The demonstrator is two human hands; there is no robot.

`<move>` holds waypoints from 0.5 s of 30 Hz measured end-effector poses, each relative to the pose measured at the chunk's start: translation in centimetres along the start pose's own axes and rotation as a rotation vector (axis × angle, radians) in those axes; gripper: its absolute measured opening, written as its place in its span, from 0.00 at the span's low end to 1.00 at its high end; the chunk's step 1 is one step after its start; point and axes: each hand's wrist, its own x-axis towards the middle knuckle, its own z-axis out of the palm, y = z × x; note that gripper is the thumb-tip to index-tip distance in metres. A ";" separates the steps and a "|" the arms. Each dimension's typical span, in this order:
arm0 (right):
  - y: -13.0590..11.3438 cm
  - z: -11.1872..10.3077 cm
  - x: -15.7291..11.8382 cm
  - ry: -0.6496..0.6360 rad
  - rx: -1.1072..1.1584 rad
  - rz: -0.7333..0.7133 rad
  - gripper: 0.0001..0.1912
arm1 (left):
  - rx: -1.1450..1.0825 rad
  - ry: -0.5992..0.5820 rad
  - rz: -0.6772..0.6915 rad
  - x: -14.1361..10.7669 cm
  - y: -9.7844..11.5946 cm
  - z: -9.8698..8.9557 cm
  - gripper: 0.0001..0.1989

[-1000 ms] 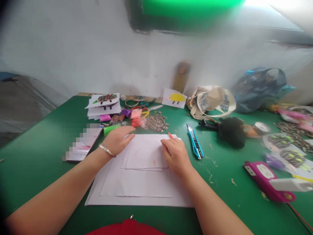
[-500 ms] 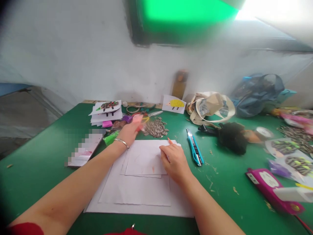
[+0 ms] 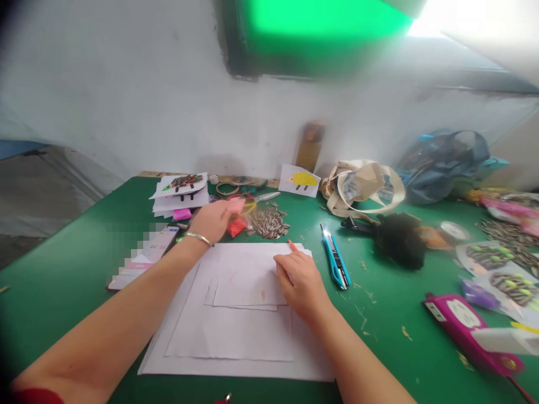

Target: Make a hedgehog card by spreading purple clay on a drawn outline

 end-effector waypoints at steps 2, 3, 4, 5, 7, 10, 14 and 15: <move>0.0 0.0 0.1 -0.008 0.011 -0.004 0.10 | 0.027 -0.044 -0.059 1.9 -1.3 0.0 0.18; -0.1 -0.1 0.1 -0.013 0.018 -0.010 0.10 | 0.037 -0.075 -0.090 2.8 -1.9 0.2 0.17; -0.1 -0.1 0.1 -0.017 0.025 -0.017 0.10 | 0.045 -0.103 -0.118 3.5 -2.4 0.5 0.18; -0.2 -0.1 0.2 -0.021 0.032 -0.025 0.10 | 0.052 -0.124 -0.147 4.2 -2.9 0.8 0.19; -0.3 -0.2 0.2 -0.025 0.039 -0.034 0.10 | 0.056 -0.151 -0.183 4.9 -3.4 1.6 0.17; -0.4 -0.2 0.2 -0.022 0.044 -0.035 0.10 | 0.028 -0.123 -0.197 5.1 -3.2 1.8 0.16; -0.4 -0.2 0.1 -0.006 0.059 -0.028 0.10 | -0.081 0.019 -0.178 3.8 -2.1 -0.3 0.17; -0.4 -0.2 0.1 0.003 0.065 -0.024 0.10 | -0.117 0.062 -0.180 3.2 -1.6 -1.2 0.17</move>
